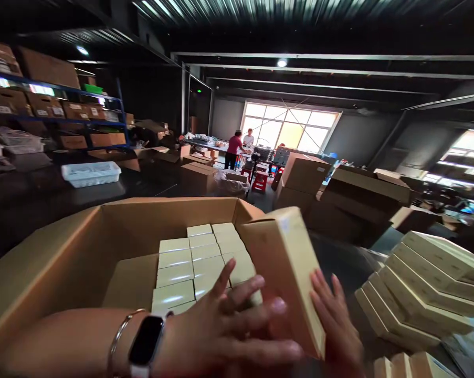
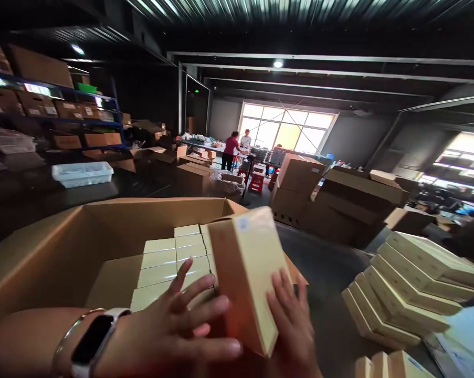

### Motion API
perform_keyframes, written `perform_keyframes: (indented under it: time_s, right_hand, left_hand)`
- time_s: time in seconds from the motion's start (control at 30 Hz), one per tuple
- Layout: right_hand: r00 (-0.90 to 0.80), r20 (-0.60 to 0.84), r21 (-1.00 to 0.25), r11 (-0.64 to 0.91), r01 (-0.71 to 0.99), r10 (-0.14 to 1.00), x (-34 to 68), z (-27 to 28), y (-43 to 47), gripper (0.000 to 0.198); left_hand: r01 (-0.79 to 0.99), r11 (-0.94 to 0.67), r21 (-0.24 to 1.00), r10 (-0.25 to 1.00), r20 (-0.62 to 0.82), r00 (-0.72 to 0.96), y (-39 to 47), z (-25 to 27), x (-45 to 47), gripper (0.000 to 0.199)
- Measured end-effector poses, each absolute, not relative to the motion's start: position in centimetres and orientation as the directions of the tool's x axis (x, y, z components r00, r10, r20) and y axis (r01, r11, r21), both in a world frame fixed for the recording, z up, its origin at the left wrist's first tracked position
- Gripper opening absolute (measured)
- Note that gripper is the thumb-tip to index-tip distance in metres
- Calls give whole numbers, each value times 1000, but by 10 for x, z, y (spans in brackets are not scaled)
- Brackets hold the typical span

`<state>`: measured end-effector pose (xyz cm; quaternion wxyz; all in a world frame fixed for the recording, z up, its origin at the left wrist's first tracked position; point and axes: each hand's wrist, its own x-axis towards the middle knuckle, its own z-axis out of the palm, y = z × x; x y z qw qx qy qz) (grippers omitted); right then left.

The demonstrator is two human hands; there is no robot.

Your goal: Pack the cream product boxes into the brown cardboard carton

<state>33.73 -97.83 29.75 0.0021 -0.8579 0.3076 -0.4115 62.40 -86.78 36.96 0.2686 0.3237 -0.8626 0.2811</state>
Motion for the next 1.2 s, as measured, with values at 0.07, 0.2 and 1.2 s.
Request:
perform_keyframes:
  time_s: [0.07, 0.2, 1.2]
  right_hand:
    - [594, 720, -176, -922, -346, -360, 389, 314, -994, 52]
    - [650, 492, -414, -812, -411, -580, 447, 318, -1007, 69]
    - [508, -184, -385, -414, -825, -841, 455, 305, -987, 53]
  left_hand:
    - [-749, 502, -433, -377, 669, -640, -878, 376, 617, 56]
    - [-926, 284, -249, -660, 650, -377, -920, 383, 678, 46]
    - [-791, -314, 525, -867, 181, 464, -1026, 199, 929, 61]
